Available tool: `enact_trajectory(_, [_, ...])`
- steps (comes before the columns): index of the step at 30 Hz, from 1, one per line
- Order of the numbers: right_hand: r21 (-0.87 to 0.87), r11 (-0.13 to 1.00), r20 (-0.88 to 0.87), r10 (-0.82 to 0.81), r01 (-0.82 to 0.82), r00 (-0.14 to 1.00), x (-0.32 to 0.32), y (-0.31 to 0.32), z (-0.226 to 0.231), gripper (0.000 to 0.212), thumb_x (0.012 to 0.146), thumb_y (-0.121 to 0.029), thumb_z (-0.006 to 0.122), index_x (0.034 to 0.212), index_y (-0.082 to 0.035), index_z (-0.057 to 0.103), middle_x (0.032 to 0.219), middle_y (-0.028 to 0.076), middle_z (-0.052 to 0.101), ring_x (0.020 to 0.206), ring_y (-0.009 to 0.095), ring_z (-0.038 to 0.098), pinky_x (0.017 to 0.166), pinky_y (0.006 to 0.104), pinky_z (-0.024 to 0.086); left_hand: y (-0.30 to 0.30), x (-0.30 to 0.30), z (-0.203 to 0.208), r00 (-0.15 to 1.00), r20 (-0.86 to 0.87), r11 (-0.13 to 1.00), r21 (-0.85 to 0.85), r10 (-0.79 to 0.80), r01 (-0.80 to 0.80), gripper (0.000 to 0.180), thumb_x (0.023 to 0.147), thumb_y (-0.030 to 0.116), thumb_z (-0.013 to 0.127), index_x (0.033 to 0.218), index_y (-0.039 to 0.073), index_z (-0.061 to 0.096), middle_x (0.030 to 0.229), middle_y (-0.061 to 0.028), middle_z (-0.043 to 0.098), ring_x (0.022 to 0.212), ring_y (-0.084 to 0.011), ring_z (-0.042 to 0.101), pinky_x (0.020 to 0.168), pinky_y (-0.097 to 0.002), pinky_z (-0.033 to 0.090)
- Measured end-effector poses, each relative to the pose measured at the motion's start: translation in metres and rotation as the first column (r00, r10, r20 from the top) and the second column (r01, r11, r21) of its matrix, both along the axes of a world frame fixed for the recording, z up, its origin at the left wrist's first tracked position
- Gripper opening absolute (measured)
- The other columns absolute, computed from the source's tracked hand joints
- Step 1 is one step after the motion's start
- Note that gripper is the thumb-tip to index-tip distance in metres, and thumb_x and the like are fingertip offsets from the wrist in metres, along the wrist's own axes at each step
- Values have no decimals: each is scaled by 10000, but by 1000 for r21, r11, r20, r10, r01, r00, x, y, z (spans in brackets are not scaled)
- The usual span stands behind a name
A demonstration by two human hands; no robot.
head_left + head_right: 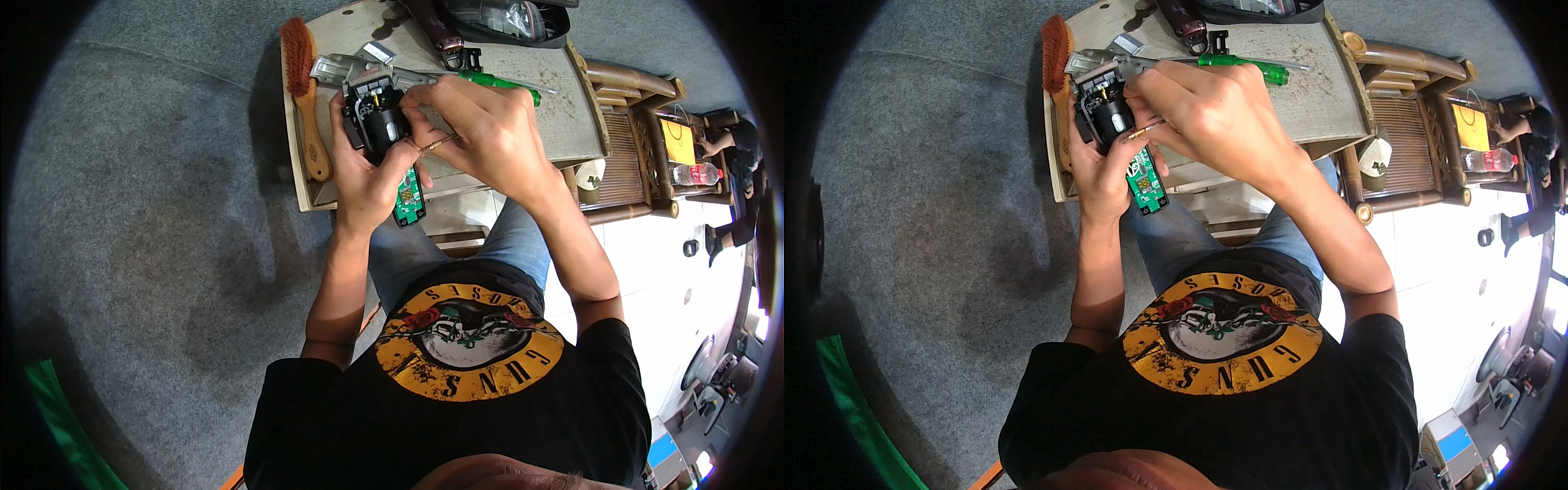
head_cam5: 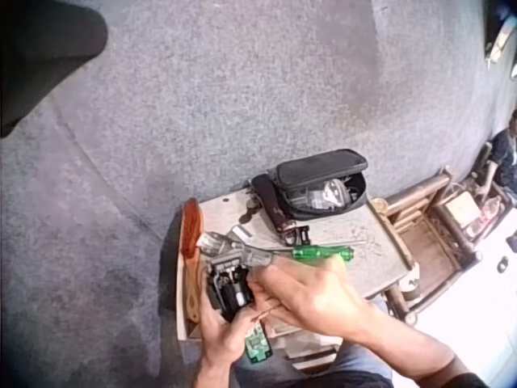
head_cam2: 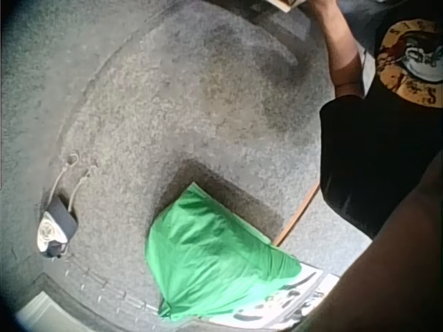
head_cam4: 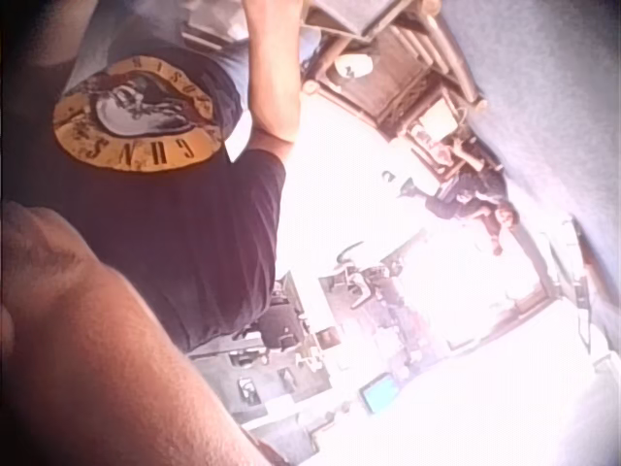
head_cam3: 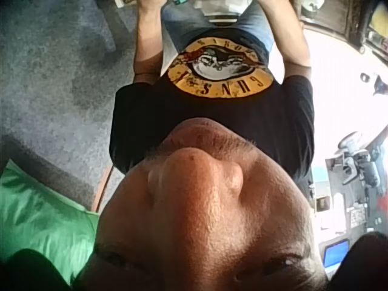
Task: The person uses a screwdriver to remove and replace screws from the internal motor assembly of a disassembled hair clipper, then uses pliers to adjust small metal components near the blade.
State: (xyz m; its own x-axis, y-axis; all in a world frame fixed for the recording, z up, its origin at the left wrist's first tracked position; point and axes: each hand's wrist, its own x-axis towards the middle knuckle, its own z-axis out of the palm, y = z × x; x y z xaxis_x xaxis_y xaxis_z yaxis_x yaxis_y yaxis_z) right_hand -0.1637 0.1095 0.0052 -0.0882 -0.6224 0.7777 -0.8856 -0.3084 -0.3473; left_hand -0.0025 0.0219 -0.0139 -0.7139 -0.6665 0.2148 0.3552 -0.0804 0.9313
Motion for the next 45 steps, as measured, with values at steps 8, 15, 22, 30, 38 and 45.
enact_trajectory(8, [-13, 1000, -124, -27, 26, 992, -2, 2, 6, 271, 757, -239, 799, 970, -106, 697, 799, 8, 625, 677, 218, 695, 525, 346, 523, 0, -1, -4, 1000, -1, 997, -74, 7, -7, 697, 912, -67, 638, 1488, 70, 272, 1171, -142, 639, 797, -173, 723, 547, -292, 635])
enact_trajectory(15, [-49, 998, -125, -47, 42, 991, -1, 2, 2, 290, 754, -246, 797, 989, -100, 710, 795, 1, 605, 669, 197, 689, 518, 332, 518, 1, -2, -4, 1000, -12, 992, -125, 14, -16, 799, 901, -56, 647, 1564, 92, 226, 1171, -128, 621, 776, -156, 703, 546, -275, 624])
enact_trajectory(22, [-31, 999, -106, -15, 11, 994, -4, 4, 1, 237, 782, -224, 809, 974, -116, 720, 778, 7, 603, 643, 198, 674, 511, 336, 505, 3, -3, -2, 1000, 4, 986, -165, 15, -14, 828, 878, -80, 623, 1575, 101, 214, 1179, -128, 587, 800, -143, 691, 554, -268, 624])
enact_trajectory(30, [7, 999, 48, 49, -49, 998, -4, 6, 7, 204, 800, -127, 862, 965, -77, 754, 798, 27, 672, 635, 207, 685, 527, 331, 525, 2, -2, -2, 1000, 0, 974, -225, 12, -12, 818, 891, -40, 649, 1580, 67, 221, 1152, -151, 636, 681, -157, 695, 530, -277, 612])
enact_trajectory(38, [120, 984, 333, 85, -132, 939, -1, 12, 13, 148, 840, -53, 842, 979, -36, 793, 820, 36, 708, 622, 95, 597, 537, 271, 462, 4, 0, 2, 1000, 3, 977, -213, -4, 5, 847, 884, -84, 627, 1593, 97, 200, 1022, -113, 633, 645, -118, 657, 528, -264, 584])
enact_trajectory(45, [168, 975, 429, 63, -149, 901, -1, 13, 16, 171, 829, -53, 849, 987, -27, 790, 753, 10, 630, 590, 78, 477, 534, 257, 388, 2, 2, 1, 999, -24, 991, -127, -48, 44, 848, 871, -36, 644, 1598, 95, 227, 963, -137, 642, 610, -144, 657, 512, -289, 614])
